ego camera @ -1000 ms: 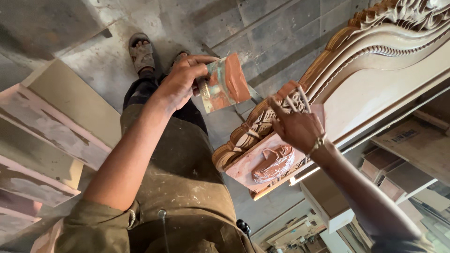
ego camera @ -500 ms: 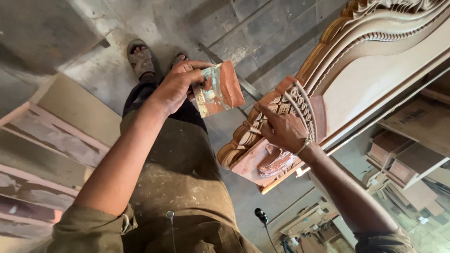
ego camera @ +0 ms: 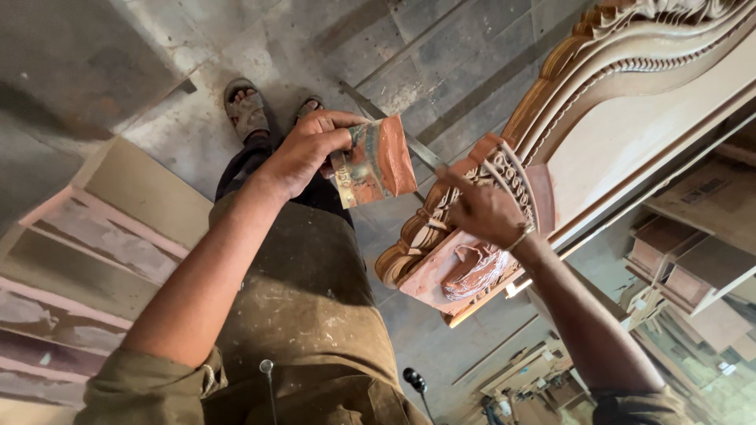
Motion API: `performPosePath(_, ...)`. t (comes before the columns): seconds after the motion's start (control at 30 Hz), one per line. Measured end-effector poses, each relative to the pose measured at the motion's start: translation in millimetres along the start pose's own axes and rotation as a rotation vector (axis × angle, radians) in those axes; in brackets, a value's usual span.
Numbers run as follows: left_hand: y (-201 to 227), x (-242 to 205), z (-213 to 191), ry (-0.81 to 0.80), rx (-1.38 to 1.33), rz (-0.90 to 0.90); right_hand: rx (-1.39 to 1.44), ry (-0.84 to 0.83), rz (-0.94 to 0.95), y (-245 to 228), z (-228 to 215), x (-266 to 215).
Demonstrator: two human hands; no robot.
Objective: The person applies a reddish-brown putty to the carved details of a large wooden furniture piece using a small rectangular tool. They repeatedly scoop the putty from a container and spread it into the grooves of the ornate carvings, working methodically along the surface.
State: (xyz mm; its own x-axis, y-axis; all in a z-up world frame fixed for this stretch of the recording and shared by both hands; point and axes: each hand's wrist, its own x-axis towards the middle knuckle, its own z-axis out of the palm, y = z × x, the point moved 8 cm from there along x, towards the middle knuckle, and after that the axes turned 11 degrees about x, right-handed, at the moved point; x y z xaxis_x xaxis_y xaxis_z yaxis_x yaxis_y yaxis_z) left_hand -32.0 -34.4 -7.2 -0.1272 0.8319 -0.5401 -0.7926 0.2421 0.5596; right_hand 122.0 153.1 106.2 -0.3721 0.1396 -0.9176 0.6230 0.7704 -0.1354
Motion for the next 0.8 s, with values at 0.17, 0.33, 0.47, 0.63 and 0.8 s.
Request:
performPosePath(0.17,2,-3,0,-0.025,-0.022,-0.005,-0.534,0.222,-0.128,-8,-11,-10)
performPosePath(0.33,1,-6,-1,-0.031,-0.038,0.010,-0.565,-0.044,-0.020,11,-4,-20)
performPosePath(0.47,3,-10,-1,-0.017,-0.009,0.071,-0.315,0.291,-0.298,-3,-29,-7)
performPosePath(0.63,-8,-13,-5,0.029,0.007,0.000,-0.032,0.096,-0.026,11,17,-9)
performPosePath(0.8,-9,-18,-7,0.019,0.021,0.029,-0.273,-0.041,-0.128,3,23,-6)
